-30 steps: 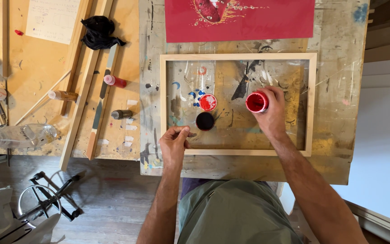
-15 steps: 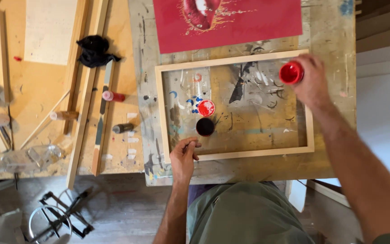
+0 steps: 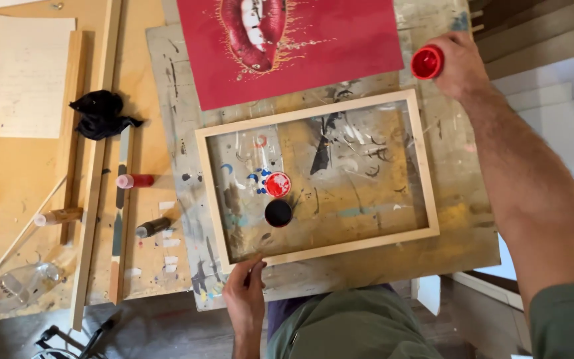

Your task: Open paint containers, pour paint into a cup, and mix it with a tool on a workbench.

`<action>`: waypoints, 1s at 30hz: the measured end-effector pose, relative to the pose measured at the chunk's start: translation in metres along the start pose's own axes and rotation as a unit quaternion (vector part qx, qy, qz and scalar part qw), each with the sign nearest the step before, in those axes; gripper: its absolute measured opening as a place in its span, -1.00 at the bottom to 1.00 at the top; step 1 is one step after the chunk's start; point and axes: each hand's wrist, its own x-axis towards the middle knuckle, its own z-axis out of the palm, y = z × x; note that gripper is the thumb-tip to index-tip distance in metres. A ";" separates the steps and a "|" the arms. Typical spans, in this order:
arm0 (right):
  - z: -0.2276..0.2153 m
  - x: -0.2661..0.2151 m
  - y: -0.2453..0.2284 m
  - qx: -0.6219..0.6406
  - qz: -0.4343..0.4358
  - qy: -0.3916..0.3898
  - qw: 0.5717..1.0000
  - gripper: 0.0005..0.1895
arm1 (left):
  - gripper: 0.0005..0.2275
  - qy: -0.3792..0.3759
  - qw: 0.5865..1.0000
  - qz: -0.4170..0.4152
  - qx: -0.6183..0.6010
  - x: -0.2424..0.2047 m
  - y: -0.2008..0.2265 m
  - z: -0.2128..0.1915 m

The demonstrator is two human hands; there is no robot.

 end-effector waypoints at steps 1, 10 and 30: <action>0.005 0.006 0.009 -0.004 -0.003 -0.001 1.000 -0.25 | -0.87 0.001 1.000 0.004 0.000 -0.003 -0.005 0.000; -0.005 0.010 -0.007 0.079 0.075 -0.054 0.993 -0.24 | -0.86 0.001 0.998 -0.047 -0.048 -0.014 -0.001 0.012; 0.003 0.021 0.017 0.066 0.065 -0.082 0.992 -0.16 | -0.89 -0.033 0.986 0.150 0.069 -0.030 -0.021 0.030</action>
